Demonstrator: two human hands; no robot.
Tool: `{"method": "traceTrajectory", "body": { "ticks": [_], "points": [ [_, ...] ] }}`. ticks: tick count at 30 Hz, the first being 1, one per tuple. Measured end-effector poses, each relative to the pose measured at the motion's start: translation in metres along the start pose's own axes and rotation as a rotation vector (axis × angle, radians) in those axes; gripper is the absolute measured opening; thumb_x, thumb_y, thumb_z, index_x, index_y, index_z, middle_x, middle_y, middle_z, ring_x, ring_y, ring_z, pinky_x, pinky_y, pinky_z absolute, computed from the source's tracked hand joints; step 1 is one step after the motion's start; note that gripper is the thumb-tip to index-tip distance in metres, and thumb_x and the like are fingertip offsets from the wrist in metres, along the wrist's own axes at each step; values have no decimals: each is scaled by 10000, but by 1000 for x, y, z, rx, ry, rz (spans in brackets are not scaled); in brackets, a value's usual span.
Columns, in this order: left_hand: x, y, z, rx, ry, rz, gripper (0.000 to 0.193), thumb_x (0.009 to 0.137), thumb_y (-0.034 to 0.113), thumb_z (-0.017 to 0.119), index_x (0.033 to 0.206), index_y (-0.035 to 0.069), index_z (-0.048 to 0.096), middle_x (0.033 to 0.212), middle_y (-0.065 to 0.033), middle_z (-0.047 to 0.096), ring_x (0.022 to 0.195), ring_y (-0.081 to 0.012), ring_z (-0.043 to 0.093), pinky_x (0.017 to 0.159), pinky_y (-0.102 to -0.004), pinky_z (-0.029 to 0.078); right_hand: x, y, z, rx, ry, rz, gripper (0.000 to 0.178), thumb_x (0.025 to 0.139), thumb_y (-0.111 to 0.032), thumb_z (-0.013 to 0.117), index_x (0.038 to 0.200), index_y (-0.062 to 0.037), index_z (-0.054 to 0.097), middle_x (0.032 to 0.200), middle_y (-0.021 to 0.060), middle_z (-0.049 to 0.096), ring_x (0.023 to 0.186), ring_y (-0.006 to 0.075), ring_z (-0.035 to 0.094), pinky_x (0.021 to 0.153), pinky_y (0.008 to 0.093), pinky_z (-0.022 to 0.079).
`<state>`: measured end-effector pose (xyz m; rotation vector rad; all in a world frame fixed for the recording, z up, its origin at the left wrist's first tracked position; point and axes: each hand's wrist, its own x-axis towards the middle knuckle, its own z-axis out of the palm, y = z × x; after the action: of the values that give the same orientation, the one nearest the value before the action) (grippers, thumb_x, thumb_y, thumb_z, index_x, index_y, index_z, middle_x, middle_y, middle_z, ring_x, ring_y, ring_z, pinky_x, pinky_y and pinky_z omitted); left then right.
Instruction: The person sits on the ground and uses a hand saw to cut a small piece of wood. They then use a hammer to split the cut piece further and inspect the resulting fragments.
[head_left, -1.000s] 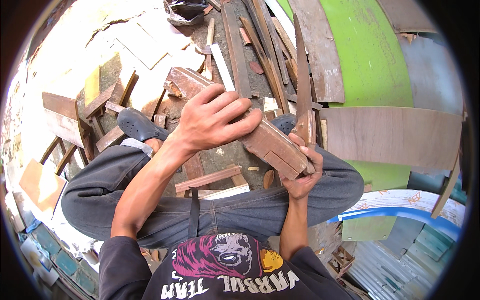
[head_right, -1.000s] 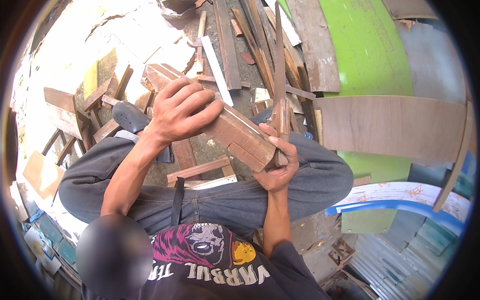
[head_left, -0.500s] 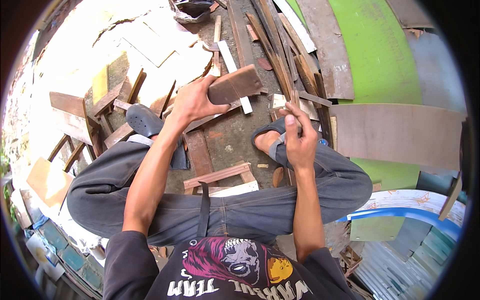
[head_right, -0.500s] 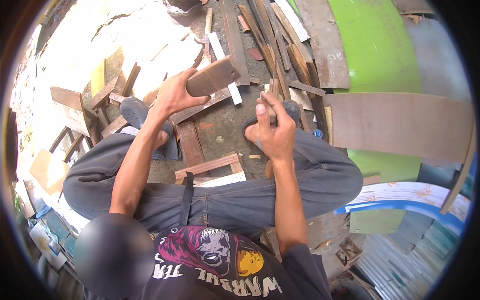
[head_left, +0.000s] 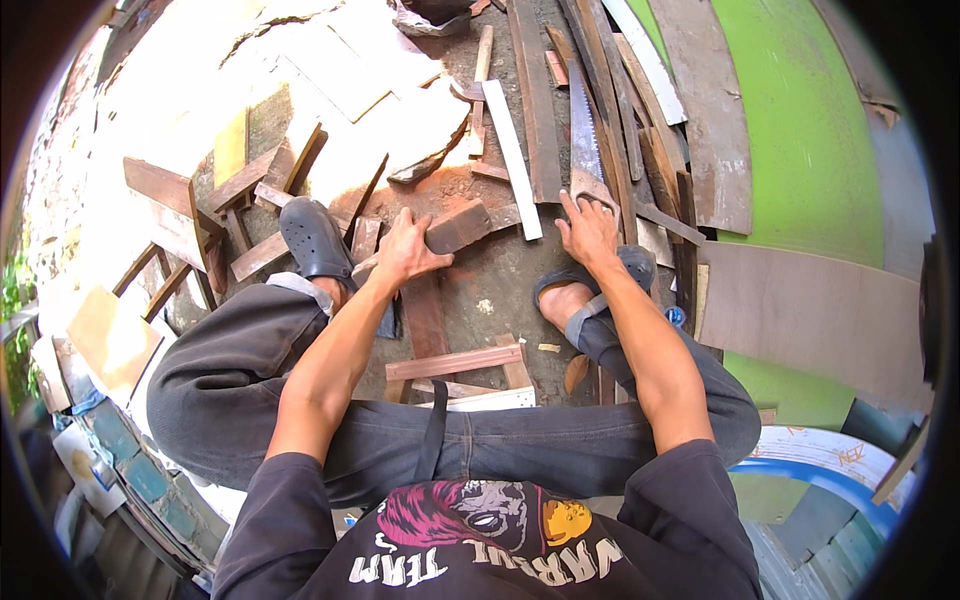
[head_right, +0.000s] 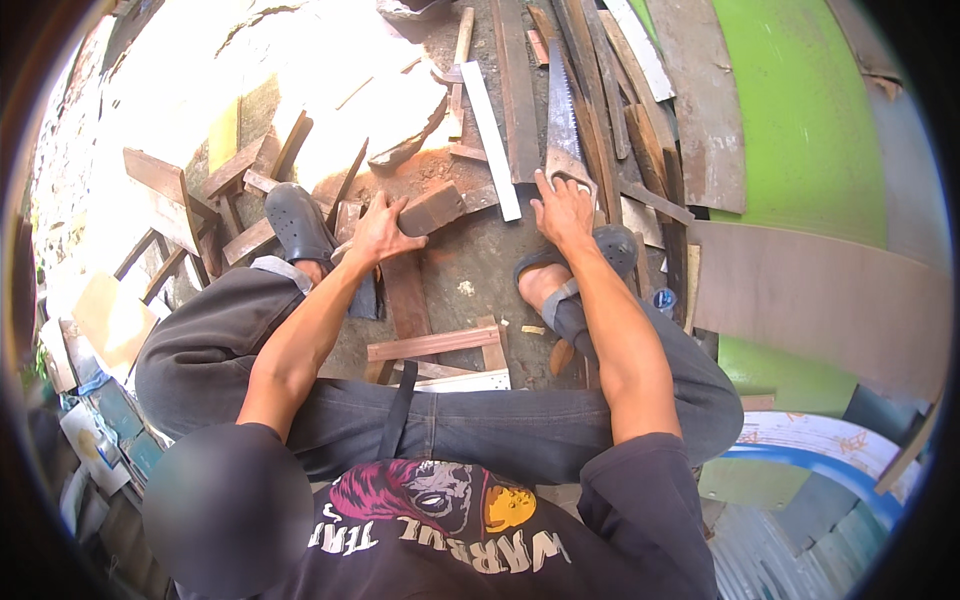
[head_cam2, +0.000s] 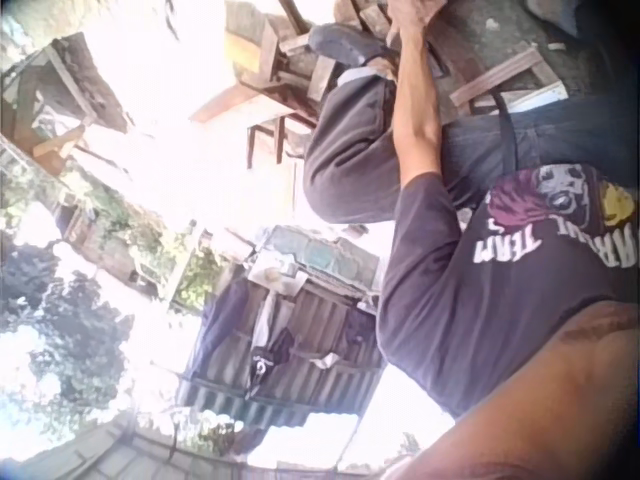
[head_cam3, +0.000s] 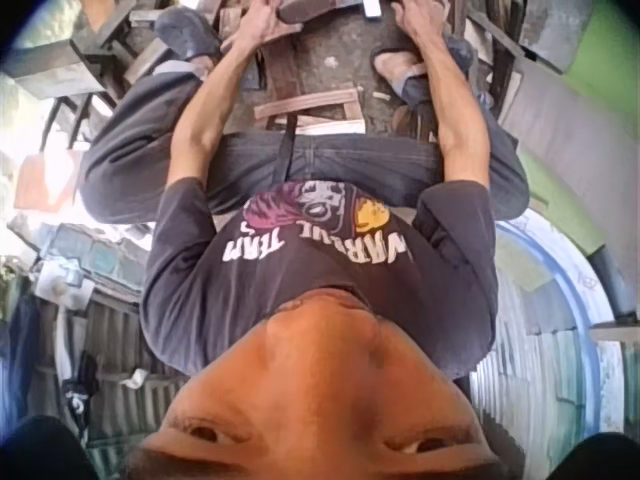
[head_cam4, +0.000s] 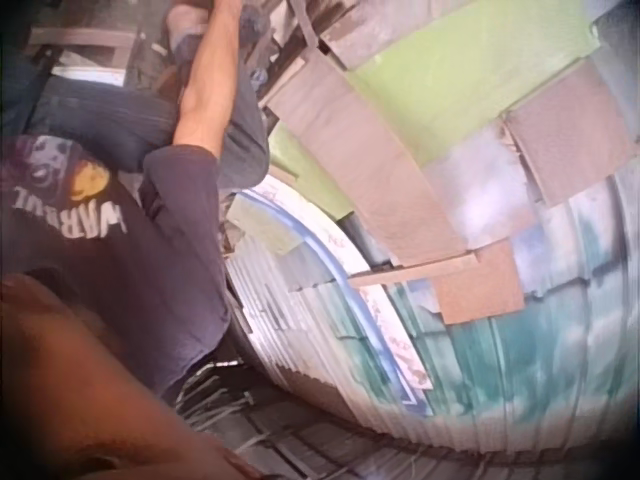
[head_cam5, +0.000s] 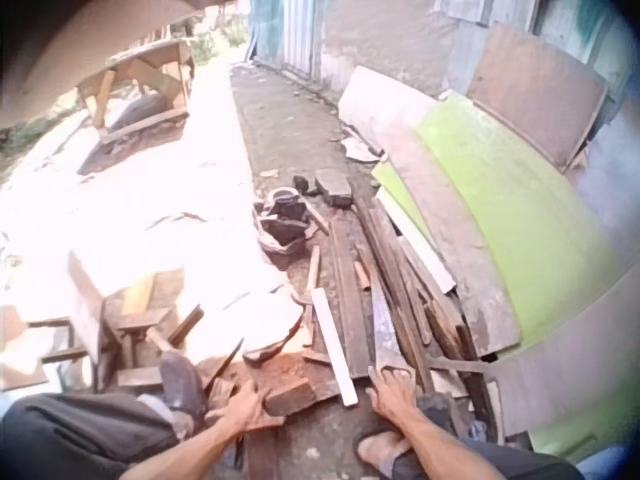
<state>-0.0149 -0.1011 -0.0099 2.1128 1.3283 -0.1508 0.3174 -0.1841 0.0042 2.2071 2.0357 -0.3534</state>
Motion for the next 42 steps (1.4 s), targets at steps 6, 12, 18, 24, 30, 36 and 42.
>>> {"method": "traceTrajectory", "body": {
  "ticks": [6,12,18,24,30,36,42],
  "points": [
    [11,-19,26,95,139,183,864,629,519,754,1312,22,574,1278,-172,533,1256,-330,477,1082,-493,332,33,24,14,-139,-92,-88,547,959,-329,597,1465,-167,467,1089,163,662,1023,334,626,889,488,461],
    [21,-14,37,74,65,128,764,659,497,764,1241,36,585,1204,-145,585,1212,-312,531,1034,-455,408,132,19,-12,-198,-130,-212,513,910,-74,463,1418,-140,492,935,200,699,848,352,703,777,507,507],
    [27,-9,25,31,-106,31,708,693,539,801,1174,66,587,1100,-114,619,1091,-290,617,921,-430,511,300,-1,-14,-292,259,-359,436,907,-86,523,1334,-155,581,1199,94,609,1125,273,564,884,456,432],
    [29,-11,27,-1,-154,16,683,686,538,805,1138,78,580,1073,-103,615,1073,-283,628,895,-427,522,383,-35,5,-680,155,-511,422,946,-114,538,1350,-224,588,1504,38,466,1432,235,356,1180,543,208],
    [27,-14,27,-10,-171,0,680,689,528,808,1137,75,572,1093,-109,611,1077,-285,628,900,-431,520,391,-75,-18,-902,-260,-506,327,946,-147,592,1266,-171,655,1315,12,661,1404,237,446,1205,566,128],
    [27,-12,27,-2,-127,21,704,679,528,813,1150,65,570,1107,-112,611,1082,-289,626,905,-432,521,343,-39,-44,-598,-291,-365,179,874,-183,648,965,-76,758,989,153,752,899,309,746,731,392,603],
    [24,-13,31,14,-76,35,676,691,526,796,1128,60,576,1079,-116,618,1056,-290,634,878,-421,538,248,-27,-103,52,118,236,365,918,-381,639,951,-25,708,907,226,726,905,418,702,778,500,542]
  ]
}}
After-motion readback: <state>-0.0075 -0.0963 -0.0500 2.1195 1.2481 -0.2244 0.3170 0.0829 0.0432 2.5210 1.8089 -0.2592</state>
